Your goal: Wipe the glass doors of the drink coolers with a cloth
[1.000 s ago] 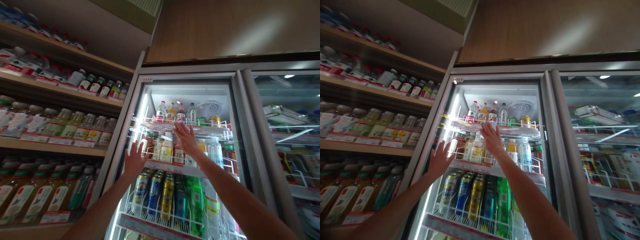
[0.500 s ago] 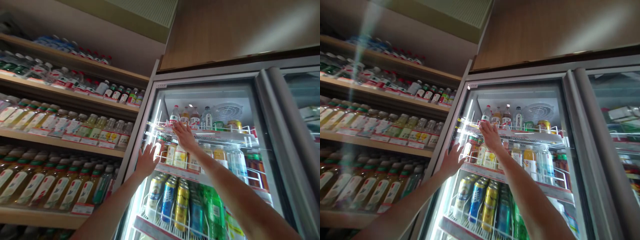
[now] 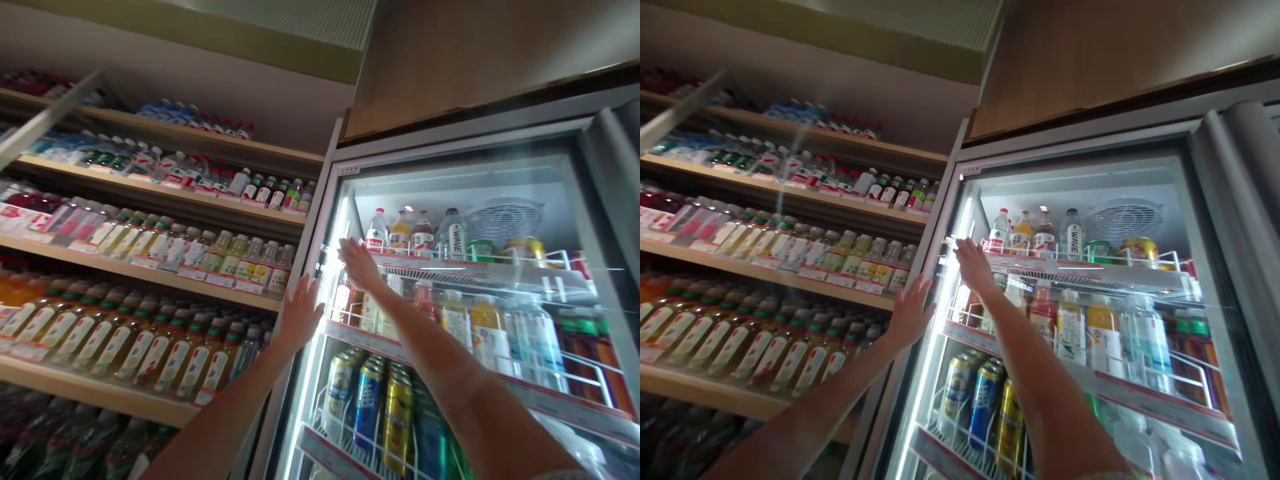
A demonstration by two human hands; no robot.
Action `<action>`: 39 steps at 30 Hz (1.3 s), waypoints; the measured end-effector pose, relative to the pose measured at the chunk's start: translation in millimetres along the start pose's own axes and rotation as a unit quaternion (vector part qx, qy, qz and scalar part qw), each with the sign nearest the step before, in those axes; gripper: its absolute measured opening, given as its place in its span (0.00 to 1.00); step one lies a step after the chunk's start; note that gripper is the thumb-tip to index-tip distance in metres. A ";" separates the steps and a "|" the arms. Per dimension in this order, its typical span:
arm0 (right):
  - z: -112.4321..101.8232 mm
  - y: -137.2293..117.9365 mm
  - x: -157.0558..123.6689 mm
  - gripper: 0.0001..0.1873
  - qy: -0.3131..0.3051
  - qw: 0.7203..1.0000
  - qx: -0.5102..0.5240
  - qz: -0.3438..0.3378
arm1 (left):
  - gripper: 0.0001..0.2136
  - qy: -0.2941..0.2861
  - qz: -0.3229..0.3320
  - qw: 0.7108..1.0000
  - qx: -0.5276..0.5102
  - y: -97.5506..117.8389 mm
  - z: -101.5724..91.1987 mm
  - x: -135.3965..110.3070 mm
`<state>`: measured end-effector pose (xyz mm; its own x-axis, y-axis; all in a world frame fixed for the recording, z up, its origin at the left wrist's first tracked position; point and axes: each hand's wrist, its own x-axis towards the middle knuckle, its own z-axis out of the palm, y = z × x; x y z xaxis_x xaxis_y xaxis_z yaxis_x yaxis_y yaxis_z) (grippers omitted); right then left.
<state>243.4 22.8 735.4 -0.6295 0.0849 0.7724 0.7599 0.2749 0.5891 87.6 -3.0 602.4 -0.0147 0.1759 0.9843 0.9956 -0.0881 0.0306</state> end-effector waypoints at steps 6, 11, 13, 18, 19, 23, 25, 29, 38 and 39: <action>1.0 0.0 17.2 0.25 -0.026 0.999 -0.001 -0.024 | 0.22 0.017 -0.020 0.999 0.038 -17.0 -7.0 -5.0; 6.8 -12.6 -0.8 0.24 -0.022 0.999 0.015 -0.047 | 0.22 0.020 -0.021 0.998 0.048 -26.9 -11.0 -12.7; 18.9 -38.6 -34.2 0.24 -0.066 0.986 0.038 -0.145 | 0.22 0.022 -0.022 0.999 0.045 -30.9 -13.0 -16.0; 17.8 -38.9 -76.1 0.22 -0.086 0.964 0.040 -0.248 | 0.22 0.002 -0.026 0.999 0.041 -32.2 -13.4 -20.8; 9.9 -22.9 -70.6 0.22 -0.067 0.980 0.018 -0.187 | 0.22 -0.003 -0.028 0.999 0.040 -29.4 -11.3 -21.5; -19.9 35.5 -53.8 0.25 0.001 0.999 -0.041 -0.013 | 0.22 -0.006 -0.009 1.000 0.025 -9.9 2.9 -28.0; -23.2 37.0 -69.7 0.25 -0.001 0.998 -0.050 -0.031 | 0.22 -0.010 0.009 1.000 0.016 1.3 8.9 -32.4; -20.4 15.3 -119.7 0.24 -0.063 0.980 -0.022 -0.188 | 0.22 -0.041 0.015 0.999 -0.007 21.6 12.0 -35.5; -57.9 68.5 -127.4 0.24 -0.034 0.996 -0.087 0.004 | 0.23 -0.037 0.036 0.997 -0.065 69.2 0.7 -13.2; -55.4 62.9 -140.4 0.24 -0.036 0.996 -0.077 -0.023 | 0.23 -0.033 0.038 0.996 -0.070 74.2 -0.7 -11.2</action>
<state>388.6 -24.9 677.2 -0.6699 0.1458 0.7280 0.7424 0.1299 0.6572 161.6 -12.2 593.9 0.0717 0.2266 0.9713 0.9711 -0.2380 -0.0161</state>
